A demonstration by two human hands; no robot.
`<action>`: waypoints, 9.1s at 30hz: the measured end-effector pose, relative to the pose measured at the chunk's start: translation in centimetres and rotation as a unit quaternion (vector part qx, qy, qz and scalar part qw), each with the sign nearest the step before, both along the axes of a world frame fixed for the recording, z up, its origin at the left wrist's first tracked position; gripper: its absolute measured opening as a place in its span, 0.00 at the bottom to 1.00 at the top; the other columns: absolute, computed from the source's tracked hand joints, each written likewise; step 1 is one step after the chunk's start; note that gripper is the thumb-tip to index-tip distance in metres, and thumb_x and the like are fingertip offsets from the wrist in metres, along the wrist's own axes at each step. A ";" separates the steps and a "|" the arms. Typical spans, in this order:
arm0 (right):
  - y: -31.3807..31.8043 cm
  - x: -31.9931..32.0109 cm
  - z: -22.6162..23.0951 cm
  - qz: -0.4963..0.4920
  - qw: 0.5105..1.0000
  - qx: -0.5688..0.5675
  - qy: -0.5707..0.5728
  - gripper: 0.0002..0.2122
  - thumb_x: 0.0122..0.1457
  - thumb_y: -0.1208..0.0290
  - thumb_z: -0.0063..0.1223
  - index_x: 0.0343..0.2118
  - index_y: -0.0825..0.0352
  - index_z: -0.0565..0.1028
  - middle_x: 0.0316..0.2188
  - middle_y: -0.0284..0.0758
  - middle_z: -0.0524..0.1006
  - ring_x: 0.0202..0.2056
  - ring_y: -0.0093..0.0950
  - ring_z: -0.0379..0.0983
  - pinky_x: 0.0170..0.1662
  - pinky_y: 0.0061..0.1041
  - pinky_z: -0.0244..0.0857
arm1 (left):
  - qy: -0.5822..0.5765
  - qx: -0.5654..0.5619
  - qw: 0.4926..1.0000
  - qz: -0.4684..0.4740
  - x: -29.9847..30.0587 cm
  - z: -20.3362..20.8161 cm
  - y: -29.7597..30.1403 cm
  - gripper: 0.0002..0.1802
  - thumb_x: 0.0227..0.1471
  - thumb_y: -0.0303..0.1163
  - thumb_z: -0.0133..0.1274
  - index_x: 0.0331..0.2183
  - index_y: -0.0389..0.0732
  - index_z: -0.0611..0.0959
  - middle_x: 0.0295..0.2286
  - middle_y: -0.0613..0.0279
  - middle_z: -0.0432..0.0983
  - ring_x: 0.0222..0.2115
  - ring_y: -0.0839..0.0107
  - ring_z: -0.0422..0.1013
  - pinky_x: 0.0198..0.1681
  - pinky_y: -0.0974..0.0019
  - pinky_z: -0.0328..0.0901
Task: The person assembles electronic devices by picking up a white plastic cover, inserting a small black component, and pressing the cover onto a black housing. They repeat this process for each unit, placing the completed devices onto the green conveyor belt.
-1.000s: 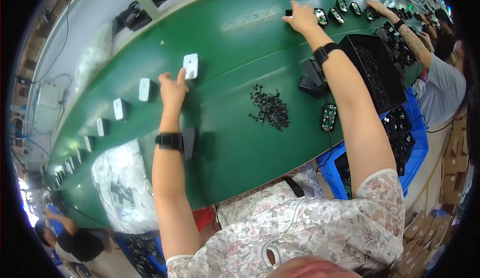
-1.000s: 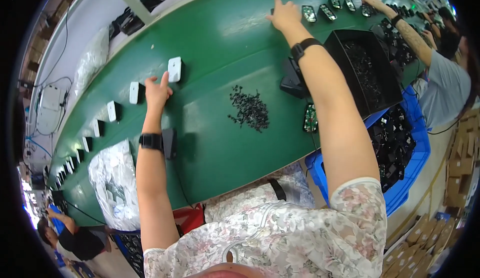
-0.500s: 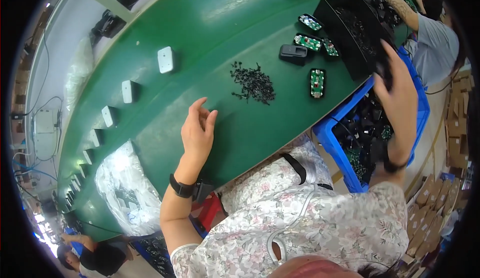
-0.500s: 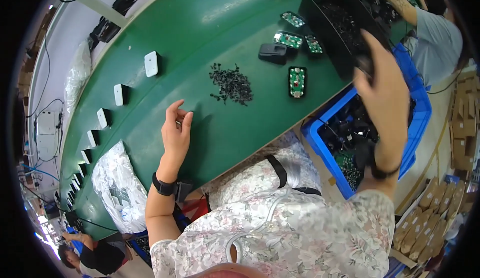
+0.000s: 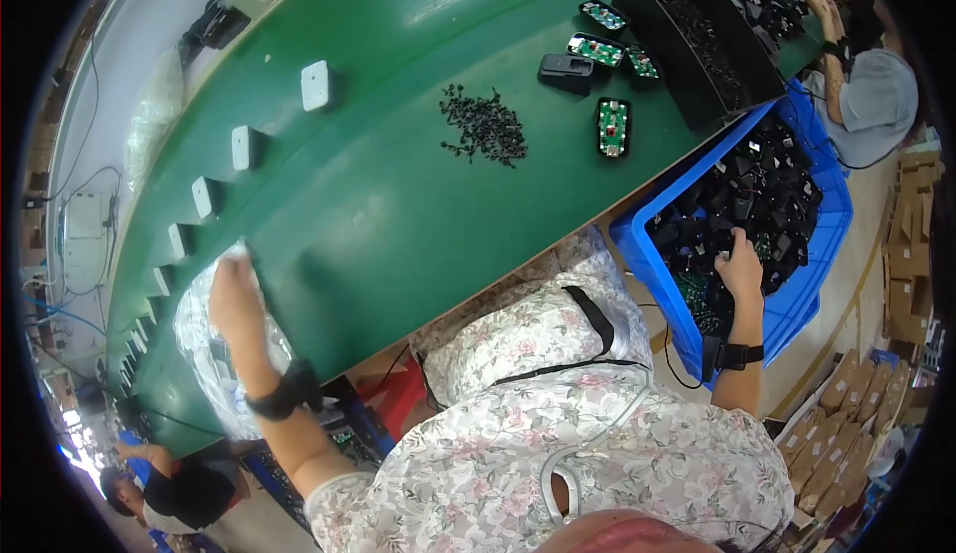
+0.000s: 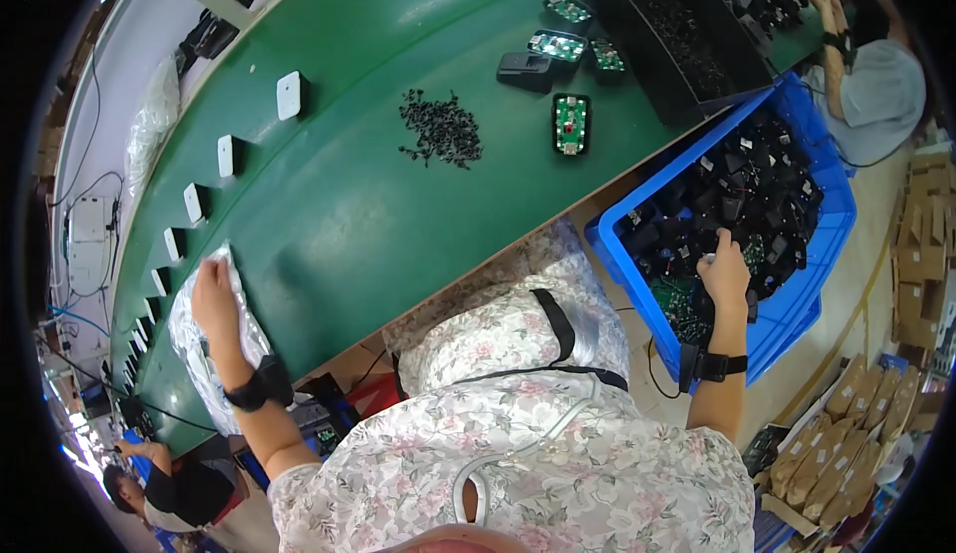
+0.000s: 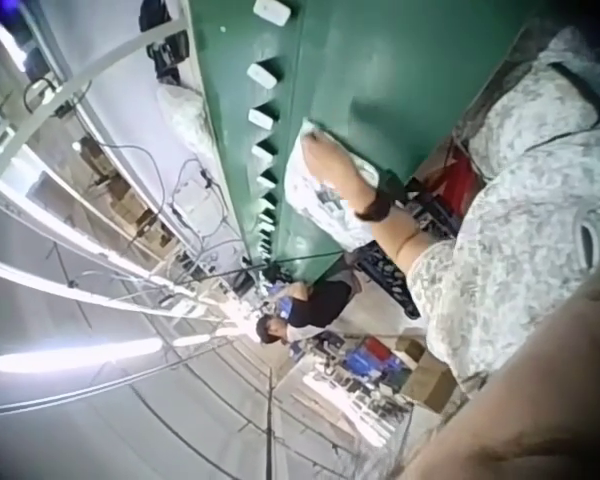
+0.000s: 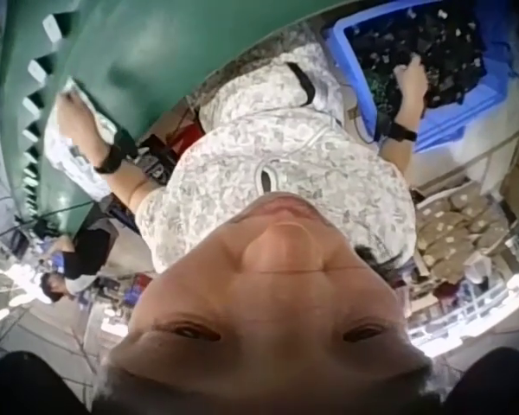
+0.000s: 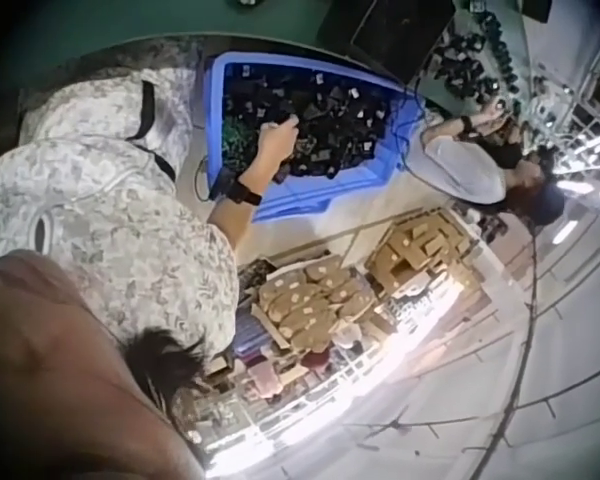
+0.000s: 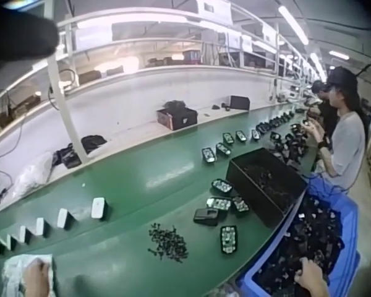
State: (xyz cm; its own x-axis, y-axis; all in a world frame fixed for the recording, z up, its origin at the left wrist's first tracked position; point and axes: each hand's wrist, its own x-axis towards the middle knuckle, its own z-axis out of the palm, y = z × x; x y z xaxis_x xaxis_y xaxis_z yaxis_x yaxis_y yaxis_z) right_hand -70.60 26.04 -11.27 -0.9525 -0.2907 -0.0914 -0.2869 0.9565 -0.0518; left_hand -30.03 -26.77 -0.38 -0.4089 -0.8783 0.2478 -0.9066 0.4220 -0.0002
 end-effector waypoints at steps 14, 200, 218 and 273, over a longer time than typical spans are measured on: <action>-28.4 4.9 8.3 0.431 0.835 -0.341 0.009 0.14 0.51 0.72 0.58 0.41 0.65 0.73 0.29 0.37 0.71 0.29 0.32 0.69 0.33 0.26 0.64 | 0.125 0.101 0.980 0.114 19.5 -5.6 1.0 0.08 0.48 0.30 0.54 0.31 0.35 0.77 0.23 0.52 0.74 0.26 0.58 0.71 0.33 0.61 0.65; -38.9 6.3 12.0 0.247 0.563 -0.548 -0.567 0.06 0.57 0.77 0.51 0.36 0.72 0.74 0.29 0.33 0.75 0.28 0.20 0.71 0.35 0.17 0.68 | 0.601 0.280 0.724 -0.189 -18.8 -2.0 7.9 0.08 0.54 0.19 0.47 0.37 0.34 0.77 0.32 0.56 0.75 0.24 0.73 0.75 0.25 0.74 0.70; -38.4 7.6 11.2 0.341 0.663 -0.511 -0.428 0.04 0.56 0.76 0.54 0.32 0.70 0.74 0.27 0.27 0.73 0.27 0.14 0.66 0.32 0.14 0.61 | 0.585 0.229 0.746 -0.219 -18.9 -1.8 8.6 0.07 0.50 0.17 0.50 0.33 0.35 0.79 0.26 0.60 0.71 0.20 0.73 0.73 0.20 0.74 0.69; -31.9 -3.5 13.9 0.428 0.885 -0.035 0.179 0.23 0.38 0.60 0.65 0.38 0.66 0.74 0.35 0.36 0.71 0.41 0.36 0.67 0.42 0.33 0.62 | 0.412 0.347 0.841 -0.043 -13.2 -1.8 0.0 0.09 0.54 0.29 0.47 0.34 0.34 0.77 0.19 0.56 0.75 0.17 0.67 0.71 0.22 0.71 0.64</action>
